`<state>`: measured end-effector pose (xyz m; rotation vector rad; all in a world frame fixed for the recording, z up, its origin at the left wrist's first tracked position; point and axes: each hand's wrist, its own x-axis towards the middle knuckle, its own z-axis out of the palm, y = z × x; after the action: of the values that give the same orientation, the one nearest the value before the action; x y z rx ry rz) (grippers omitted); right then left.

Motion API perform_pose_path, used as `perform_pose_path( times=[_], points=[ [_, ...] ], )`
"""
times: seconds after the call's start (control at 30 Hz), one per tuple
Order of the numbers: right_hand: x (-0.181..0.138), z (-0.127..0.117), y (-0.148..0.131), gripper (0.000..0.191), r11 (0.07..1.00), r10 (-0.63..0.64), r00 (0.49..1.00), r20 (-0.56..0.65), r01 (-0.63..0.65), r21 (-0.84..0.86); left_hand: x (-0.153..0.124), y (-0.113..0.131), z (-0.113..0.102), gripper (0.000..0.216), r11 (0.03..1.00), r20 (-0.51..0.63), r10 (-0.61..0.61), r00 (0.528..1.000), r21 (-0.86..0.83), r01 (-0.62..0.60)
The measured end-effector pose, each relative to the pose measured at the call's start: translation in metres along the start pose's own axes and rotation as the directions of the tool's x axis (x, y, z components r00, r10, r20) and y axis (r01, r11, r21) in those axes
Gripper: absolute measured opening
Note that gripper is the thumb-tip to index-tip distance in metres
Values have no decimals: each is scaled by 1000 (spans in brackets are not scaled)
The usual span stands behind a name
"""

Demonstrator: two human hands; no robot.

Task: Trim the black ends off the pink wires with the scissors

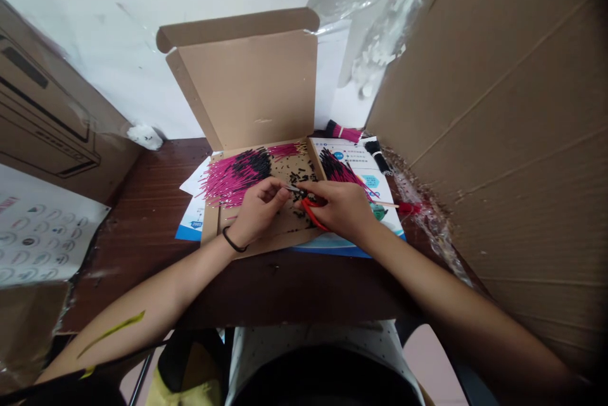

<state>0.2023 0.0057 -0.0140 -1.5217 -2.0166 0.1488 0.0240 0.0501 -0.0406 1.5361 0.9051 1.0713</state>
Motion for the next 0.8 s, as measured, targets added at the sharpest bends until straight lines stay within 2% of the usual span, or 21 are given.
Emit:
perform_pose_path(
  times=[0.27, 0.4, 0.63, 0.8],
  points=[
    [0, 0, 2, 36, 994, -67, 998, 10, 68, -88, -1, 2, 0, 31, 1000, -15, -6, 1000, -7, 6],
    [1, -1, 4, 34, 987, -45, 997, 56, 54, -154, -1, 2, 0, 33, 1000, -18, -3, 1000, 18, 4],
    [2, -5, 0, 34, 998, 9, 1000, 26, -8, -69, -1, 1, -1, 32, 1000, -6, -5, 1000, 30, 5],
    [0, -3, -2, 35, 999, -24, 1000, -5, 24, -40, -1, -5, -2, 33, 999, 3, -21, 1000, -25, 21]
  ],
)
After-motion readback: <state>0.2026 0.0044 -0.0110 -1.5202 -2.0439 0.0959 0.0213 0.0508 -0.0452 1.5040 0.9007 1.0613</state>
